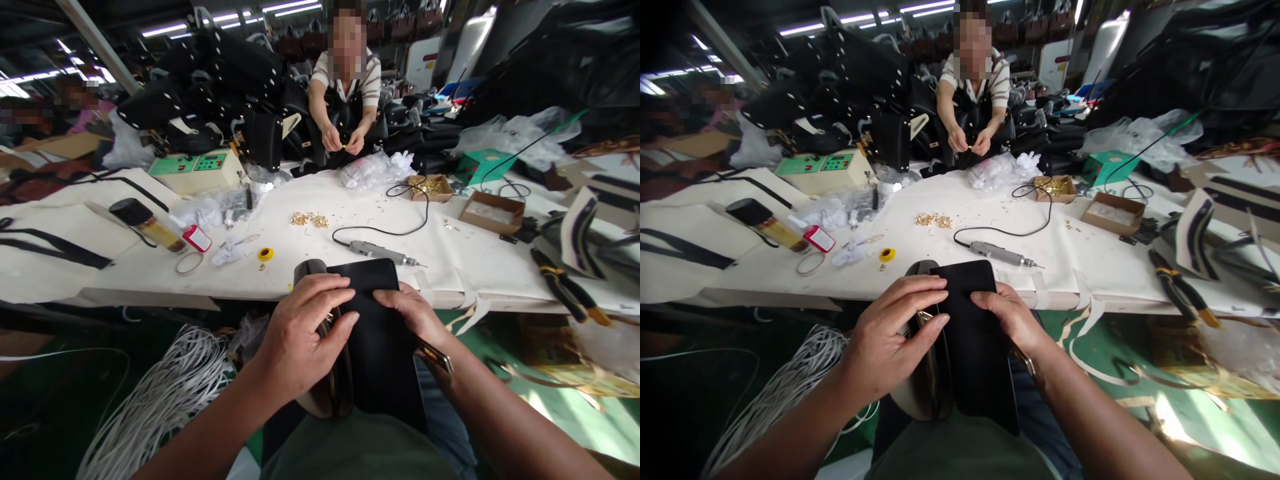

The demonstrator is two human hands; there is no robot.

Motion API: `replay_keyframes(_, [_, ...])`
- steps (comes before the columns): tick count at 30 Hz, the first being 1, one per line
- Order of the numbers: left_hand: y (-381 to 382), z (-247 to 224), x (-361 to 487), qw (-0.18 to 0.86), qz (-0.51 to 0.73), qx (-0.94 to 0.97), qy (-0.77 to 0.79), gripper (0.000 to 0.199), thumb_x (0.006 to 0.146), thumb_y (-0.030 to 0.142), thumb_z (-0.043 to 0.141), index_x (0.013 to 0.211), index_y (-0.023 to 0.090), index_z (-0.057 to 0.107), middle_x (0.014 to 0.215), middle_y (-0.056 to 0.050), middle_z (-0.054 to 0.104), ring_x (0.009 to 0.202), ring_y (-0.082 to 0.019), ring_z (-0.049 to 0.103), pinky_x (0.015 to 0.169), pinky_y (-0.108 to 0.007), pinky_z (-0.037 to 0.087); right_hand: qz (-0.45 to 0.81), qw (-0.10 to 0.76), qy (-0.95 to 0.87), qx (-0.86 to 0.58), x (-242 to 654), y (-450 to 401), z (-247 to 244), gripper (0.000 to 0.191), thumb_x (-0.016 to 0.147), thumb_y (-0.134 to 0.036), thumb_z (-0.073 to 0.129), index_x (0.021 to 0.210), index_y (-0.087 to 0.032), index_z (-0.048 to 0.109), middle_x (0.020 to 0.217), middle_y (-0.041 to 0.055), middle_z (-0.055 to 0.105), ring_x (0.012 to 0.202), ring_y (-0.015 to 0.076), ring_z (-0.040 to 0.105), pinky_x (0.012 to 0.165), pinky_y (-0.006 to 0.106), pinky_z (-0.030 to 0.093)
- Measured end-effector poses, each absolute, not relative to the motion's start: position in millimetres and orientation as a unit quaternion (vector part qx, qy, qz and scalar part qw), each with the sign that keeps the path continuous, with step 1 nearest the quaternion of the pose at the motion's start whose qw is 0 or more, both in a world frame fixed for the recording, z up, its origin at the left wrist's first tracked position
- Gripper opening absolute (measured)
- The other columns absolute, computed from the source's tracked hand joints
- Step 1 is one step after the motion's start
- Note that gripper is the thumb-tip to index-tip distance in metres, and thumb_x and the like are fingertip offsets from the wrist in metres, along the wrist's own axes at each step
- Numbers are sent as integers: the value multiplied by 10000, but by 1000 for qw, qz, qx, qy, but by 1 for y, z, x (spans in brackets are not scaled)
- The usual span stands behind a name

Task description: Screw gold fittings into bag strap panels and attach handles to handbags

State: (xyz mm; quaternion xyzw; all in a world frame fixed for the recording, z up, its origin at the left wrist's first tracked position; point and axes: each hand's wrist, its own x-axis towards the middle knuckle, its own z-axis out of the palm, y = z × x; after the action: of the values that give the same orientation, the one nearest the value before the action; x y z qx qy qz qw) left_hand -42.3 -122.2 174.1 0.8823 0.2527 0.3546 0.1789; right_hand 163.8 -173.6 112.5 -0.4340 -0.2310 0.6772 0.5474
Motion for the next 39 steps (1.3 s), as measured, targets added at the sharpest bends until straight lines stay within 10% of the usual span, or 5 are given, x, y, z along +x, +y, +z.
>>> replay_keyframes(6, [-94,180,-32,92,290,908,287,635,804,173,835,1396,215,610,1315,-121,741,1238,-331,665,1076,-539,513,556,526,-486,-422,157,-176,129,215,884,-306,723,1074,-207,729,891,4,728,781,178,668,706,282,524])
replay_keyframes(12, [-83,186,-39,197,215,915,278,406,845,92,718,1214,262,740,1094,-30,817,1012,-217,751,939,-368,567,372,519,-598,-485,140,-186,142,457,825,-138,685,1267,-249,651,1143,26,747,1031,228,705,909,353,544])
replay_keyframes(28, [-105,185,-57,126,295,940,115,253,918,34,599,983,234,739,966,-43,814,937,-182,754,910,-372,629,163,532,-695,-455,155,-209,137,843,690,-685,886,1359,-251,614,1242,143,730,1196,360,667,1050,554,512])
replay_keyframes(39, [-114,191,-58,76,307,945,79,201,920,41,634,980,219,707,935,-52,798,897,-188,735,869,-351,640,283,485,-712,-422,166,-204,157,192,1006,-296,665,1173,-267,756,1069,33,794,1004,210,718,974,379,466])
